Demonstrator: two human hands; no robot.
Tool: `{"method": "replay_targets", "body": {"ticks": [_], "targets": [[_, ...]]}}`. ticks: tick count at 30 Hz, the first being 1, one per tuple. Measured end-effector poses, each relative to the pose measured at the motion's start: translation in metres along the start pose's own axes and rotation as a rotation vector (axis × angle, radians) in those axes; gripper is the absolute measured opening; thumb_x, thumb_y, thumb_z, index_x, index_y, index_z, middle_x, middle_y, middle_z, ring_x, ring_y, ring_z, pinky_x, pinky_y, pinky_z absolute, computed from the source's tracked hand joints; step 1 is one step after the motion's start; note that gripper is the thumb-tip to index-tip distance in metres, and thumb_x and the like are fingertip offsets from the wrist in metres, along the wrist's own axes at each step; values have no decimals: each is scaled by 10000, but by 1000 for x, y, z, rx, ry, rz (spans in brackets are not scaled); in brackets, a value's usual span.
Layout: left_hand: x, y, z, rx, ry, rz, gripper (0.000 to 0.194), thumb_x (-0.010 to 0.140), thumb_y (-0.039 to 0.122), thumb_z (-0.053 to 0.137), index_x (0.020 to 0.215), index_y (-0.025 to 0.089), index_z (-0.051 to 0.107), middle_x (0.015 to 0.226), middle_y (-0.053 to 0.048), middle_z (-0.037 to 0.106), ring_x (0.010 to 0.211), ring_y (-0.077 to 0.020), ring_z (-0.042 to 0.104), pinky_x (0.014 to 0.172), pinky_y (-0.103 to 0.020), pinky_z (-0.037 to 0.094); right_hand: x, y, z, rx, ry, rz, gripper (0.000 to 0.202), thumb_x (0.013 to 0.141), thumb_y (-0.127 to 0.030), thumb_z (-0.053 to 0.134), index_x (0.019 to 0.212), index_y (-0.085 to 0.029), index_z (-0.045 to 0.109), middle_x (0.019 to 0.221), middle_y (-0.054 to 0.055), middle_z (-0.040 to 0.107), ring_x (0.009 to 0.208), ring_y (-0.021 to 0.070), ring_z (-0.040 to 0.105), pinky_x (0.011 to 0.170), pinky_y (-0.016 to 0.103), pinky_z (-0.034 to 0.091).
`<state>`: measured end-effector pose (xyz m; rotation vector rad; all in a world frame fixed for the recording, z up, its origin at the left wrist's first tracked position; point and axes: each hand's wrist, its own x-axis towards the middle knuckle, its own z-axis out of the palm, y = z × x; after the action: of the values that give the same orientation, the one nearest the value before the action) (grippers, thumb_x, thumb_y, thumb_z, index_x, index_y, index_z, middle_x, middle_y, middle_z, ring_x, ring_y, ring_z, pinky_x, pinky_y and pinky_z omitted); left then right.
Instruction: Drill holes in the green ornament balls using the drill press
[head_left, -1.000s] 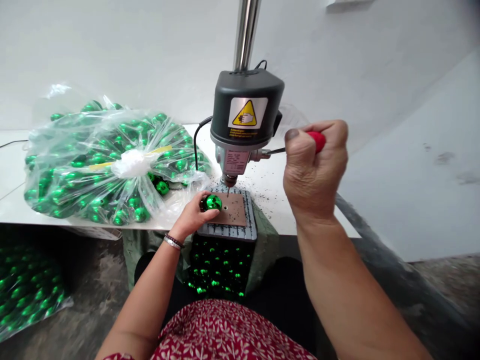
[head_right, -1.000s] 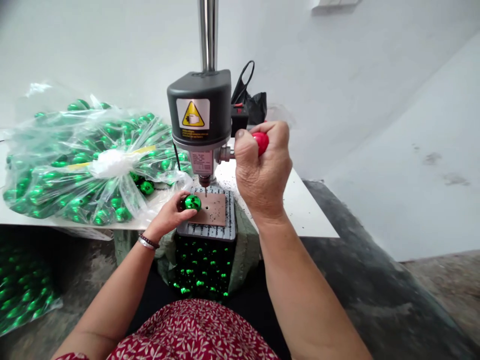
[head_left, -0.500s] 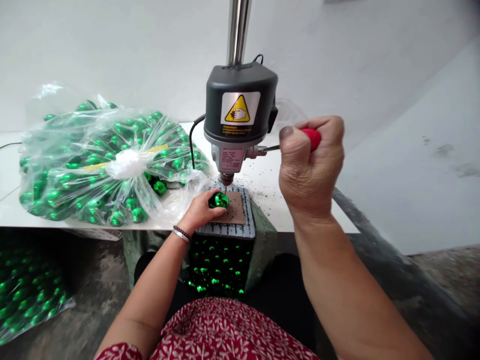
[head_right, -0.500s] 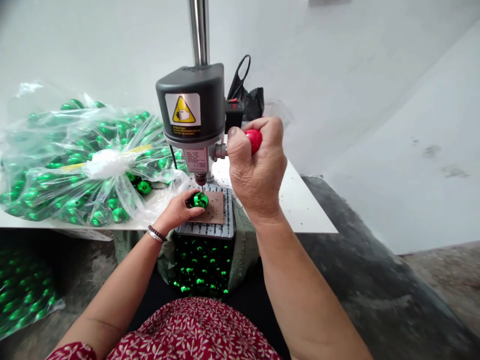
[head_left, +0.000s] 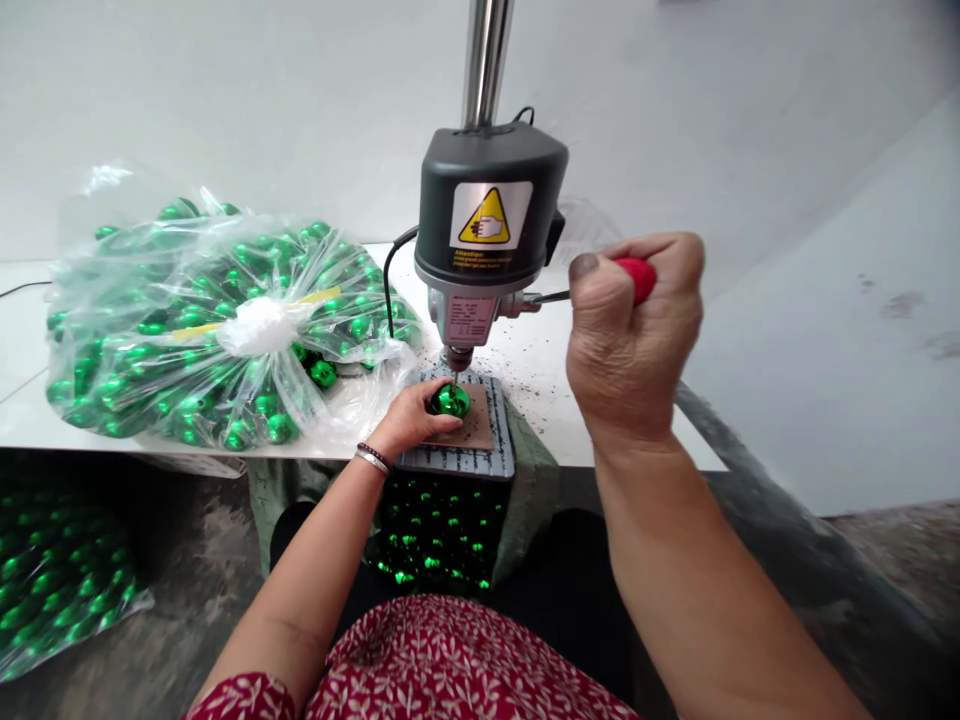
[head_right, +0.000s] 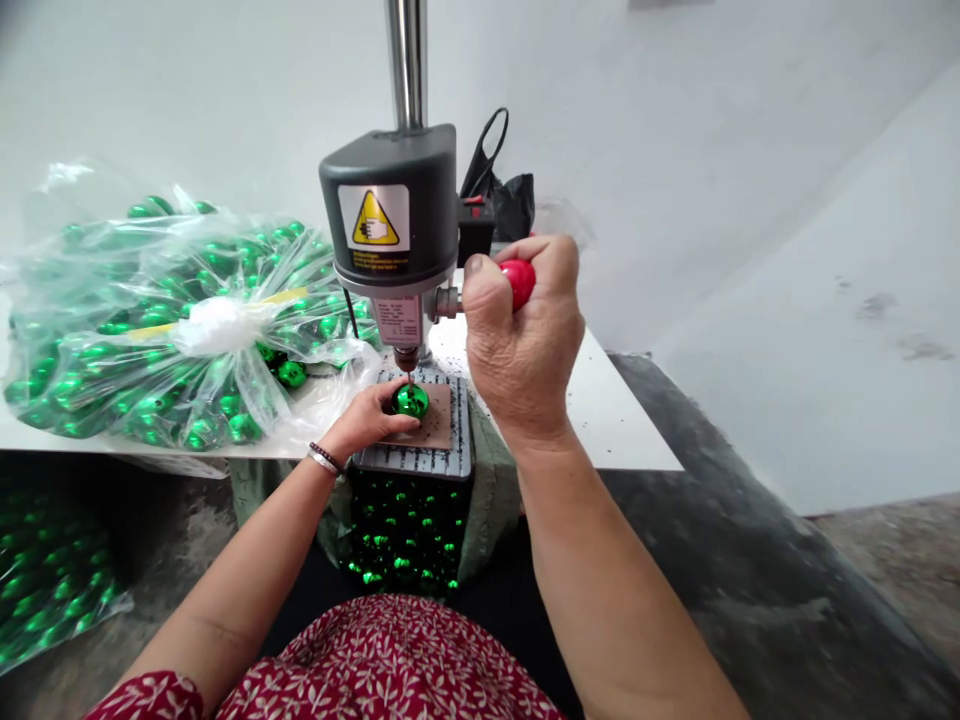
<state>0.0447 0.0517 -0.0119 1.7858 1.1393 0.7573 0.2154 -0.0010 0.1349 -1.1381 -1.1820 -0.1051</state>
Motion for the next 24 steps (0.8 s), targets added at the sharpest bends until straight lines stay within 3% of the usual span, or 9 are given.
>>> {"method": "replay_targets", "body": {"ticks": [16,24], "targets": [[1,-10,6,57,21,25,586,653,320,781,1209,184,657,979,-16,727,922,-207,664,908,-313,508,-5,2,-1,-19,2,11,205,824,-373,525,813,-175,472,771,-28,535,693,44,481,688,232,440],[3,-13,7,144,49,56,517,657,325,778,1148,195,678,974,-22,734,941,-217,662,949,-337,492,-16,5,-1,-70,48,-5,177,831,-354,531,811,-196,454,725,-46,524,624,42,476,597,210,411]]}}
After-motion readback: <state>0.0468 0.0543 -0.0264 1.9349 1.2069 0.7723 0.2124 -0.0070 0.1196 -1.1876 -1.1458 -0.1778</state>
